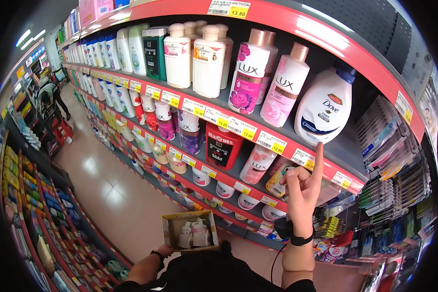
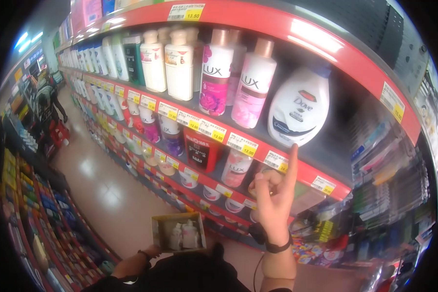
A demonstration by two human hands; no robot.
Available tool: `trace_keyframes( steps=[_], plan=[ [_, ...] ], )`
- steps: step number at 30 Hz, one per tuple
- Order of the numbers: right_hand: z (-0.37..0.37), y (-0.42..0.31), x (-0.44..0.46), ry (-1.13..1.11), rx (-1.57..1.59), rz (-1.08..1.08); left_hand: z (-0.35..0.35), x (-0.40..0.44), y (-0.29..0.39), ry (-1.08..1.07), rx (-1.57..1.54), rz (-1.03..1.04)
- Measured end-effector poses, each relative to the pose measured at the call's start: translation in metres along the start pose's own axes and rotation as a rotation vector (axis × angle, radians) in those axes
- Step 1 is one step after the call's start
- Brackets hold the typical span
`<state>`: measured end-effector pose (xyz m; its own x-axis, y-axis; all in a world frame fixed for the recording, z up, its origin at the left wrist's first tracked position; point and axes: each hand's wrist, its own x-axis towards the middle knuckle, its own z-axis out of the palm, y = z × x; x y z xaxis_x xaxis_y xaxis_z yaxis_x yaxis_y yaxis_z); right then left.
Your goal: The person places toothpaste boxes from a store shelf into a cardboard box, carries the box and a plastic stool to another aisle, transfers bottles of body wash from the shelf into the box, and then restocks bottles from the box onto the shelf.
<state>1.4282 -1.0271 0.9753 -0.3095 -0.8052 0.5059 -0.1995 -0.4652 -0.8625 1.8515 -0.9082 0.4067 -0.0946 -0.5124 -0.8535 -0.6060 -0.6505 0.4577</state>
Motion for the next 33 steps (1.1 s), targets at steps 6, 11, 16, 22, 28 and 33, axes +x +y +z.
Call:
trace_keyframes(
  steps=[6,11,16,22,28,33],
  plan=[
    [0.002,-0.001,0.000,-0.003,0.020,0.025,0.003,0.005,-0.006,0.014,0.025,0.033],
    [0.004,-0.003,0.000,-0.001,0.012,0.025,0.004,0.005,-0.001,0.022,0.069,-0.006],
    [0.004,-0.003,0.000,-0.006,0.020,0.013,0.006,0.001,-0.005,0.049,0.014,0.018],
    [0.004,-0.001,0.001,-0.022,0.028,0.012,0.007,-0.007,0.004,0.091,-0.046,-0.031],
    [-0.006,-0.002,0.000,-0.094,0.048,0.059,0.007,-0.023,0.019,0.112,-0.071,-0.024],
    [-0.008,-0.001,0.001,-0.099,0.066,0.066,0.005,-0.028,0.023,0.122,-0.089,-0.029]
  ],
)
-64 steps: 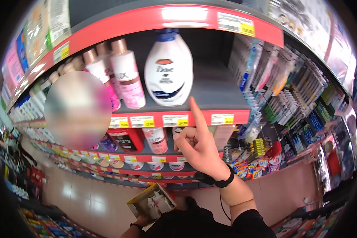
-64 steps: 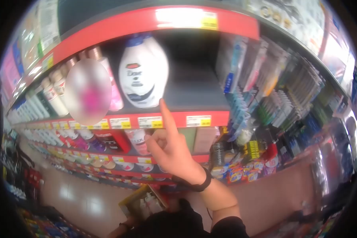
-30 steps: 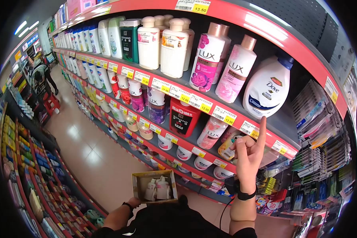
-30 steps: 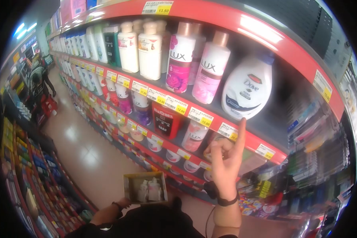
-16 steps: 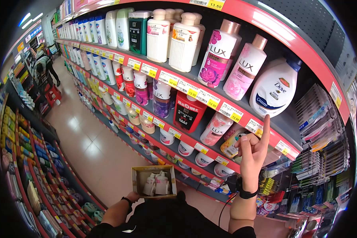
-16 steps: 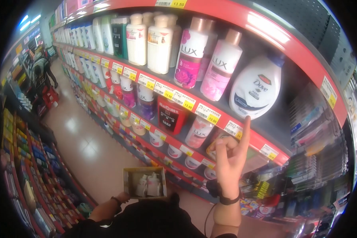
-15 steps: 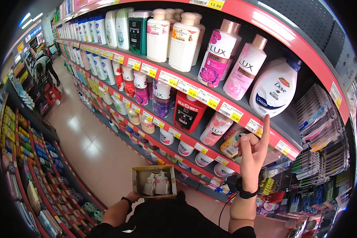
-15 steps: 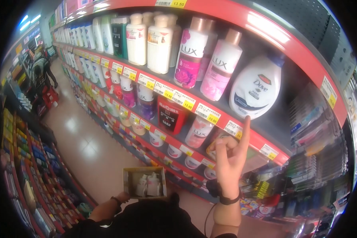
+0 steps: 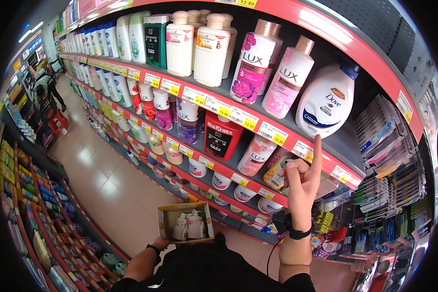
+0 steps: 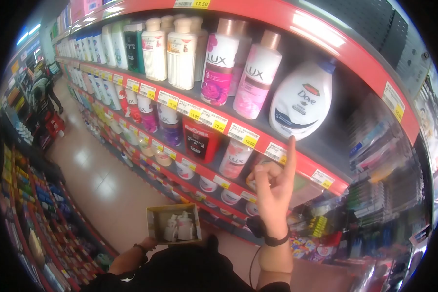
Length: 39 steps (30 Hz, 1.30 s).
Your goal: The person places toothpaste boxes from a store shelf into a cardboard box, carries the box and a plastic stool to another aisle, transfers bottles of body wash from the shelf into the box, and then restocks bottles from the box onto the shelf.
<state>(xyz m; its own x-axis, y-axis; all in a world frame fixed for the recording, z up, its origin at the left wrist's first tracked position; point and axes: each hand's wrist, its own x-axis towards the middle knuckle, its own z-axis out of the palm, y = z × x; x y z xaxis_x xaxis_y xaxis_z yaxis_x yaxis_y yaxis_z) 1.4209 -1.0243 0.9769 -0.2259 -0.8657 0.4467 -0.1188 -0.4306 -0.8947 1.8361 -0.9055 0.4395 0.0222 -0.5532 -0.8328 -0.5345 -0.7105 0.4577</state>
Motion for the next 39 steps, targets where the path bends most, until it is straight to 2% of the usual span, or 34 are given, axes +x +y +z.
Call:
trace_keyframes(
  steps=[15,27,31,32,35,37,39],
  plan=[
    [0.005,0.002,0.000,0.067,-0.022,-0.053,0.003,0.016,-0.015,-0.018,-0.052,-0.043],
    [-0.005,-0.006,0.000,0.002,0.054,0.040,0.002,0.010,-0.014,-0.019,-0.052,-0.023],
    [-0.012,0.004,0.003,-0.002,0.163,-0.025,0.000,0.009,-0.013,-0.043,-0.072,-0.032],
    [-0.014,0.011,0.006,-0.016,0.199,-0.115,-0.001,0.008,-0.012,-0.045,-0.098,-0.033],
    [-0.019,0.020,0.011,-0.018,0.138,-0.183,-0.003,0.010,-0.018,-0.090,-0.099,-0.010],
    [-0.013,0.014,0.010,0.043,0.132,-0.128,-0.002,0.001,-0.009,-0.023,-0.169,-0.052],
    [-0.008,0.005,0.007,0.099,0.126,-0.083,-0.004,0.000,-0.010,-0.052,-0.169,-0.064]
  ],
)
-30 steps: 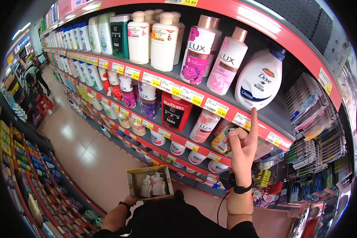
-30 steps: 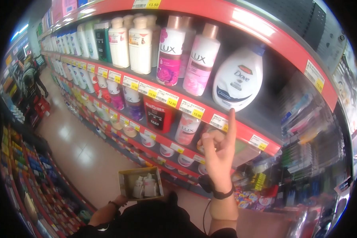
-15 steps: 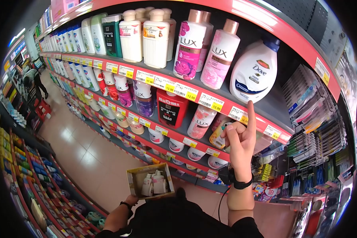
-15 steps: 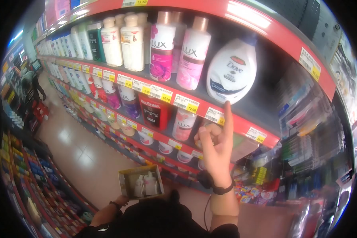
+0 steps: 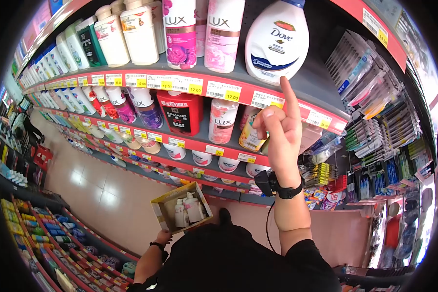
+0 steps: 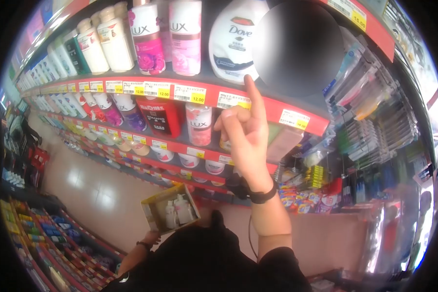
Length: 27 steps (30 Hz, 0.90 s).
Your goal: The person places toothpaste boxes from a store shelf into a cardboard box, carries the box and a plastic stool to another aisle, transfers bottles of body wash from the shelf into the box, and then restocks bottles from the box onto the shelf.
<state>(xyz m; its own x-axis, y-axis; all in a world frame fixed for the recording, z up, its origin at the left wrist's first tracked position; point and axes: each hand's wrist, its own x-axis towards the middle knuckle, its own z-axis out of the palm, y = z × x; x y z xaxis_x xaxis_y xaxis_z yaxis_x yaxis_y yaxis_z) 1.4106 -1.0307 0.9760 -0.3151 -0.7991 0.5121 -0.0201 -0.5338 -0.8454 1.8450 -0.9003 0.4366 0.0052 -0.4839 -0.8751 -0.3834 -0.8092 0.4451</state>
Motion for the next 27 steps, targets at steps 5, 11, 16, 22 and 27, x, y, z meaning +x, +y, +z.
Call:
trace_keyframes(
  steps=[5,11,16,22,27],
  plan=[
    [0.011,-0.026,-0.004,-0.015,0.000,-0.019,0.001,-0.003,0.001,-0.008,-0.004,-0.054],
    [0.001,-0.022,-0.003,-0.133,0.142,0.057,0.002,-0.007,0.011,0.000,0.024,-0.045],
    [-0.001,-0.020,-0.005,-0.122,0.121,0.121,0.006,-0.021,0.019,0.036,0.038,-0.056],
    [0.001,0.001,-0.030,-0.142,0.045,0.146,0.006,-0.011,0.000,0.014,0.032,-0.012],
    [0.010,0.040,-0.065,-0.368,-0.110,0.325,0.010,0.006,-0.024,0.064,0.080,0.120]
  ],
)
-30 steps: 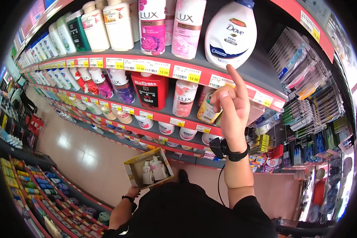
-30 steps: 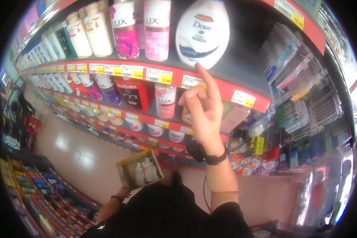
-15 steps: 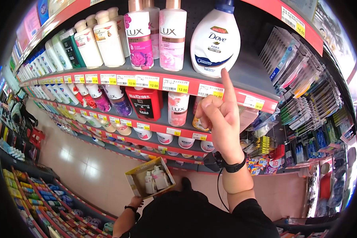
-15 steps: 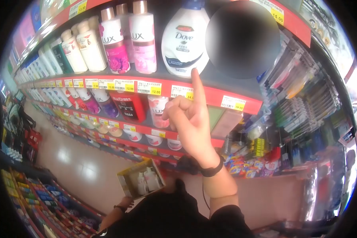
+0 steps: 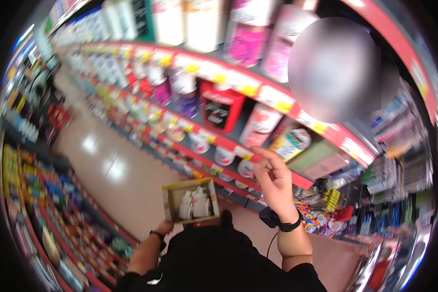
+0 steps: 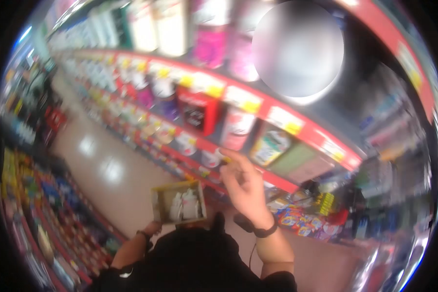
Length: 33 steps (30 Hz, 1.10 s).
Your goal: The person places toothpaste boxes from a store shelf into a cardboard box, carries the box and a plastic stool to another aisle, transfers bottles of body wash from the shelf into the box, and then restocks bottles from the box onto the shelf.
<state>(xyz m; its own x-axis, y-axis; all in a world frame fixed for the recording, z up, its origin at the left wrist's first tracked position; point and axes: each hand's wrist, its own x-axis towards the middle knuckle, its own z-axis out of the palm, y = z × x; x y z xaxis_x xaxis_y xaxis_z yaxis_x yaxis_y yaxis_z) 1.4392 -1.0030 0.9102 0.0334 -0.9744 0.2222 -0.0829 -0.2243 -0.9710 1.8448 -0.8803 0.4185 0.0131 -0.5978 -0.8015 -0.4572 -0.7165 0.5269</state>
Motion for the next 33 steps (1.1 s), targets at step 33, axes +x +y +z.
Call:
trace_keyframes(
  steps=[33],
  plan=[
    [0.060,0.309,-0.116,-0.736,-0.614,0.519,-0.001,-0.088,-0.068,0.125,-0.439,-0.274]
  ],
)
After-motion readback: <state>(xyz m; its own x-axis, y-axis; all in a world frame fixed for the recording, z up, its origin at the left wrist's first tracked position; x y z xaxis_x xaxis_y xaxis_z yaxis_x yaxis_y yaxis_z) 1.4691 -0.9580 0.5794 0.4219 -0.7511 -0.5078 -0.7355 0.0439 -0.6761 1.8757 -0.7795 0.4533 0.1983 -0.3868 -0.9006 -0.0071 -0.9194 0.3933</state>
